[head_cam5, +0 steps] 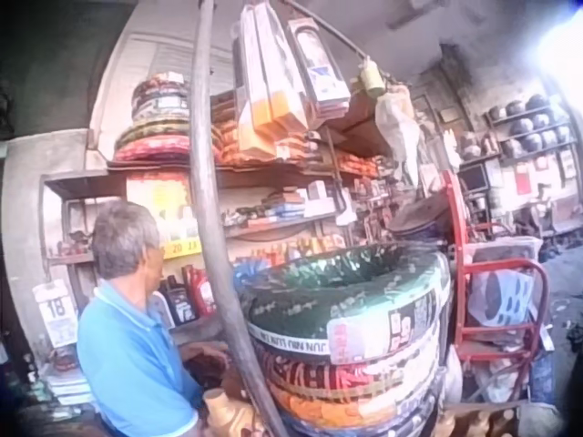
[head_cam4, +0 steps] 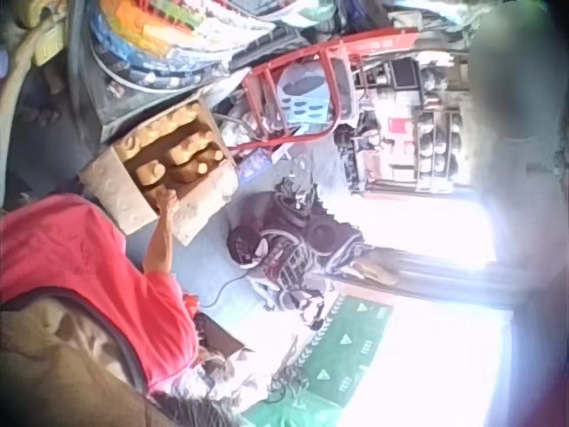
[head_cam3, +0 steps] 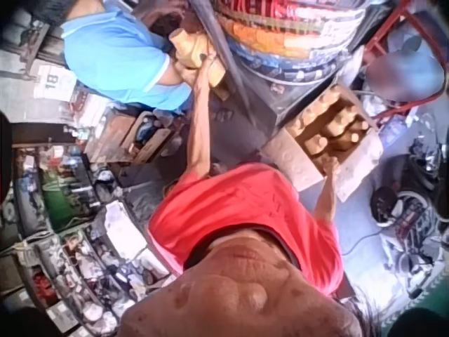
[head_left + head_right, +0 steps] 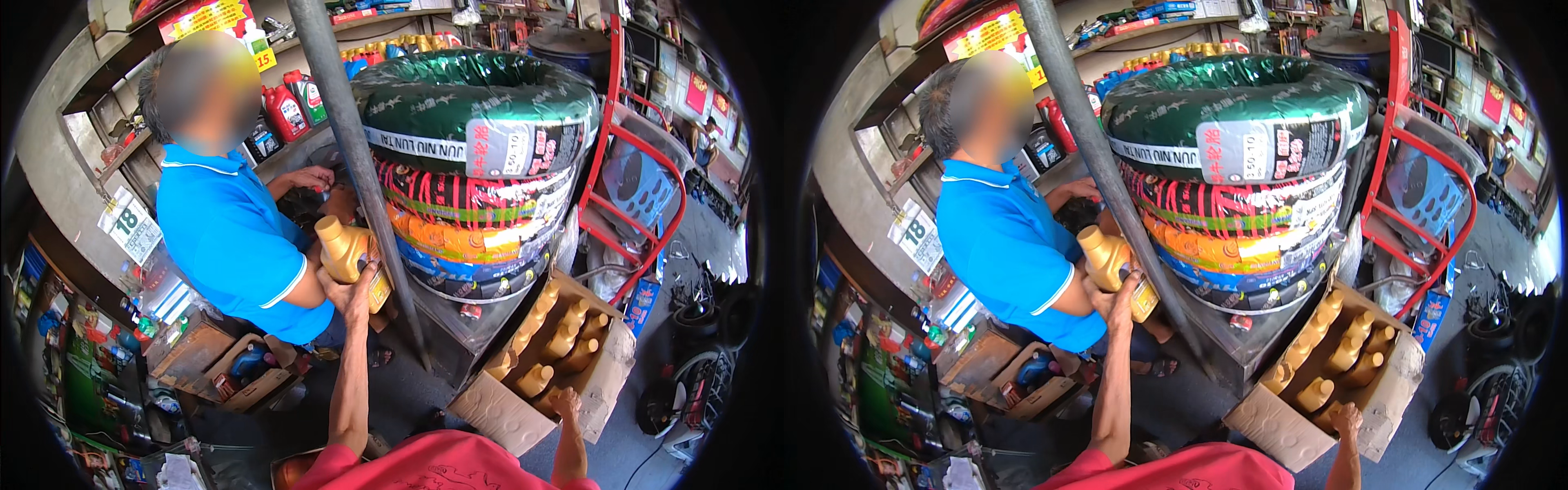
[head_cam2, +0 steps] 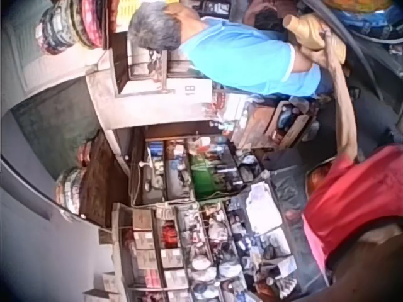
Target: The person unpacks yellow bottles from a cardboard box and hands them to a man in a blue shirt. The man places the bottles on a shelf or into a container. The person continues to remove bottles from the box and repeat the process.
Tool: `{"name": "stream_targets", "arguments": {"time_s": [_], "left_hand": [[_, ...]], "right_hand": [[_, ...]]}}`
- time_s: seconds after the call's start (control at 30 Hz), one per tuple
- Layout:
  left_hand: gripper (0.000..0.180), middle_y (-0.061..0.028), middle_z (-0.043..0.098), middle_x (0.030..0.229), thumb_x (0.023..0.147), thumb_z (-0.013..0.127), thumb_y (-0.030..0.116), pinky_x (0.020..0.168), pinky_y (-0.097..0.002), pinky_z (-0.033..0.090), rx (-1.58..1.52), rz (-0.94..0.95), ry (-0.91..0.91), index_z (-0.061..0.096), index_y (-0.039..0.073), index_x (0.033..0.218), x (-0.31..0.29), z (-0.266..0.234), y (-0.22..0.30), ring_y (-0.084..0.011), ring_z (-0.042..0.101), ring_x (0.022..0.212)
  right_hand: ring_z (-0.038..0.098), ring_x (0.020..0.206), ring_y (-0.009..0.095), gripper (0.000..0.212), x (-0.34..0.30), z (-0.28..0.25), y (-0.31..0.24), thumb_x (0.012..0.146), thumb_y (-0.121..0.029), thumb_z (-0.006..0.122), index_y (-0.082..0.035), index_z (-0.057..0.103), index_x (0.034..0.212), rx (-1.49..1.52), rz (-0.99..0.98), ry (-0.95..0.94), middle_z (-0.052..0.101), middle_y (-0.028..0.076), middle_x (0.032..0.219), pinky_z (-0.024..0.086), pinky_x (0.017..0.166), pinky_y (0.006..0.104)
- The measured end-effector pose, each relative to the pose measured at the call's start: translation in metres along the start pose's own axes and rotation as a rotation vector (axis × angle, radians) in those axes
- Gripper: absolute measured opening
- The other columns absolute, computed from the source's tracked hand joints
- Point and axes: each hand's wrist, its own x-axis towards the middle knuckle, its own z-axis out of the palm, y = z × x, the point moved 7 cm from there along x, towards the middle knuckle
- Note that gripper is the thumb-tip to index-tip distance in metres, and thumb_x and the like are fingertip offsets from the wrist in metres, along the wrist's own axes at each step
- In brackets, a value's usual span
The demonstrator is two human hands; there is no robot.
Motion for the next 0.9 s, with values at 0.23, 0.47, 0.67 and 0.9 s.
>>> {"name": "stream_targets", "arguments": {"time_s": [0.23,0.47,0.67,0.9], "left_hand": [[0.064,-0.012,0.064,0.106,0.061,0.091,0.01,0.089,-0.04,0.05,0.166,0.023,0.161,0.051,0.0,0.11,0.024,0.025,-0.047,-0.0217,0.061,0.099],[0.069,-0.017,0.062,0.112,0.062,0.091,0.011,0.093,-0.0432,0.048,0.334,0.006,0.187,0.049,-0.001,0.115,0.034,0.031,-0.099,-0.0298,0.062,0.106],[0.08,-0.0212,0.061,0.112,0.065,0.092,0.023,0.093,-0.0445,0.047,0.351,-0.054,0.043,0.041,0.0,0.122,0.021,0.026,-0.118,-0.0346,0.061,0.107],[0.076,-0.0141,0.067,0.101,0.068,0.087,0.019,0.076,-0.0374,0.051,0.481,-0.146,-0.005,0.042,0.004,0.128,0.008,0.023,-0.155,-0.0232,0.063,0.087]], "right_hand": [[0.067,0.105,0.039,0.054,0.006,0.001,0.004,0.072,-0.036,0.079,0.003,0.063,0.106,0.03,0.113,-0.079,0.07,0.025,0.105,0.052,0.094,0.0449],[0.067,0.106,0.039,0.051,0.014,0.012,0.016,0.075,-0.036,0.074,0.004,0.064,0.104,-0.006,0.158,-0.153,0.07,0.026,0.106,0.052,0.094,0.0446],[0.067,0.106,0.038,0.052,0.017,0.007,0.007,0.073,-0.038,0.074,0.002,0.066,0.104,-0.028,0.165,-0.232,0.07,0.025,0.107,0.053,0.094,0.0438],[0.068,0.105,0.035,0.053,0.021,0.004,0.013,0.069,-0.038,0.076,0.002,0.067,0.102,-0.038,0.195,-0.238,0.071,0.023,0.107,0.053,0.094,0.0433]]}}
